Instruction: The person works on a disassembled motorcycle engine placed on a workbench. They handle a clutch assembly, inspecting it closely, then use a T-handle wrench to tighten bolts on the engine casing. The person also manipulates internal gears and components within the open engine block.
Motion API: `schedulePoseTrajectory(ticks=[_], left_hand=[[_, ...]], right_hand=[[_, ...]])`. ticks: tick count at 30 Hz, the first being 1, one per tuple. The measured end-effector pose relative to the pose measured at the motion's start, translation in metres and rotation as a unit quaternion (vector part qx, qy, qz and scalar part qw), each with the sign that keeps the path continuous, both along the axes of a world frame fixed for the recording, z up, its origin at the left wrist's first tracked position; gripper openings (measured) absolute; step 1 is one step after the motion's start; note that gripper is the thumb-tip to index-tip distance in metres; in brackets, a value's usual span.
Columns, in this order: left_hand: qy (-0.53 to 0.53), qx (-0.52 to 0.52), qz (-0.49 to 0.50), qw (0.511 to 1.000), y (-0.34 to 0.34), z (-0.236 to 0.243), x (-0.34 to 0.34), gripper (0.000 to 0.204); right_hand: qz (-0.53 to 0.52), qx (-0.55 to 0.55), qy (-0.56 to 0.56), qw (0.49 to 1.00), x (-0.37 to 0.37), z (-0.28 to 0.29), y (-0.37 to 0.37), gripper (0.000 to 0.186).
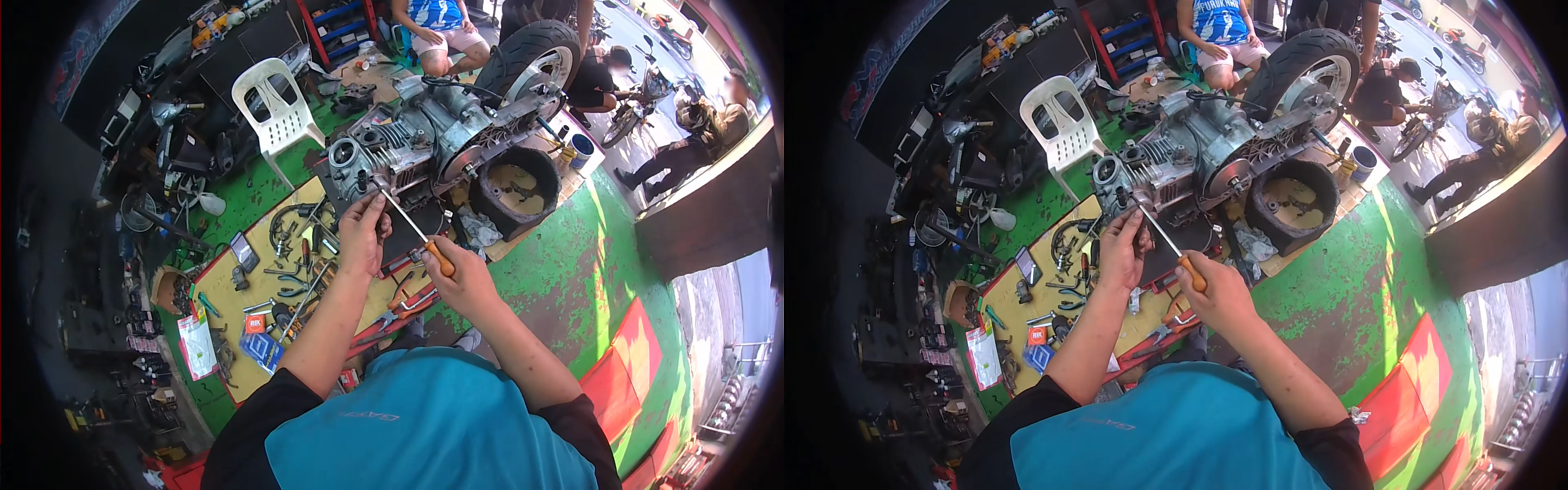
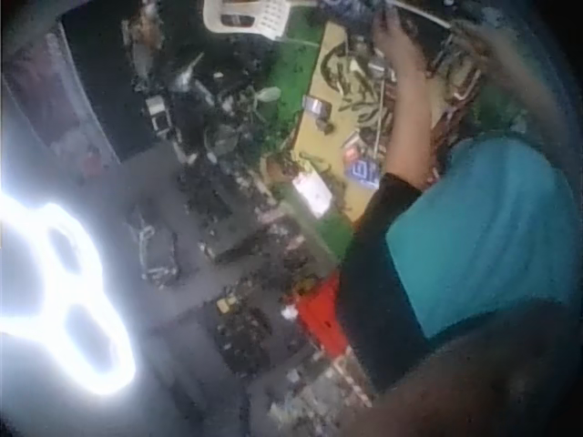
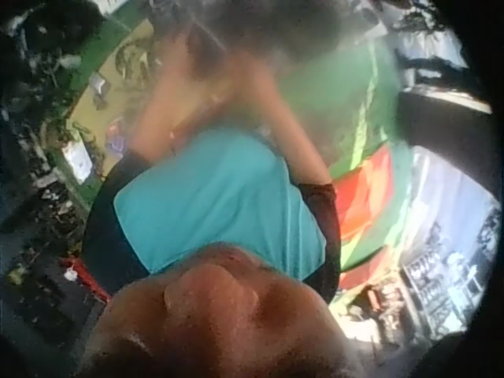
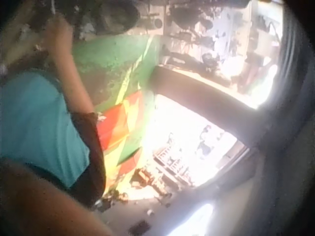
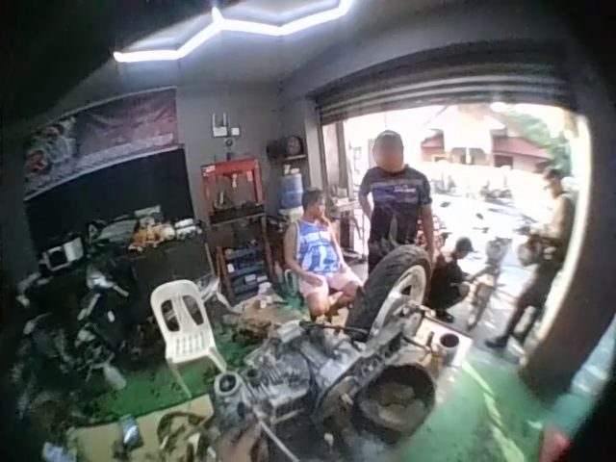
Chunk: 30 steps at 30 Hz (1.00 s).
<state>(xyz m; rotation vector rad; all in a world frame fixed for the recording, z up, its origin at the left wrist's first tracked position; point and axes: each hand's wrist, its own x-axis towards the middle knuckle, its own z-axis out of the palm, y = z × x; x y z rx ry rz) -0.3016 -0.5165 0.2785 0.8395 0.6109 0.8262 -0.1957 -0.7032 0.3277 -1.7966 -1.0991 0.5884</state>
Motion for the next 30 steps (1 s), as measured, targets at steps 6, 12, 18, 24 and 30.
schedulePoseTrajectory(ticks=[6, 12, 18, 24, 30], left_hand=[[-0.014, 0.003, 0.017, 1.0, 0.001, -0.001, 0.003, 0.021], [0.003, 0.012, 0.009, 1.0, 0.0, 0.001, 0.0, 0.019], [0.007, 0.017, 0.009, 1.0, 0.001, -0.001, 0.001, 0.022], [0.007, -0.001, -0.014, 1.0, 0.001, 0.002, -0.001, 0.028], [-0.005, -0.023, -0.205, 0.978, -0.022, 0.013, -0.018, 0.04]], right_hand=[[-0.015, 0.003, -0.001, 1.0, -0.003, 0.0, 0.006, 0.025], [-0.02, -0.018, 0.0, 1.0, -0.004, 0.005, 0.004, 0.024], [-0.036, -0.069, 0.056, 0.995, -0.006, 0.007, 0.005, 0.025], [-0.034, -0.029, -0.273, 0.961, -0.011, 0.009, 0.01, 0.032], [0.001, -0.059, 0.262, 0.963, -0.015, 0.006, 0.017, 0.06]])
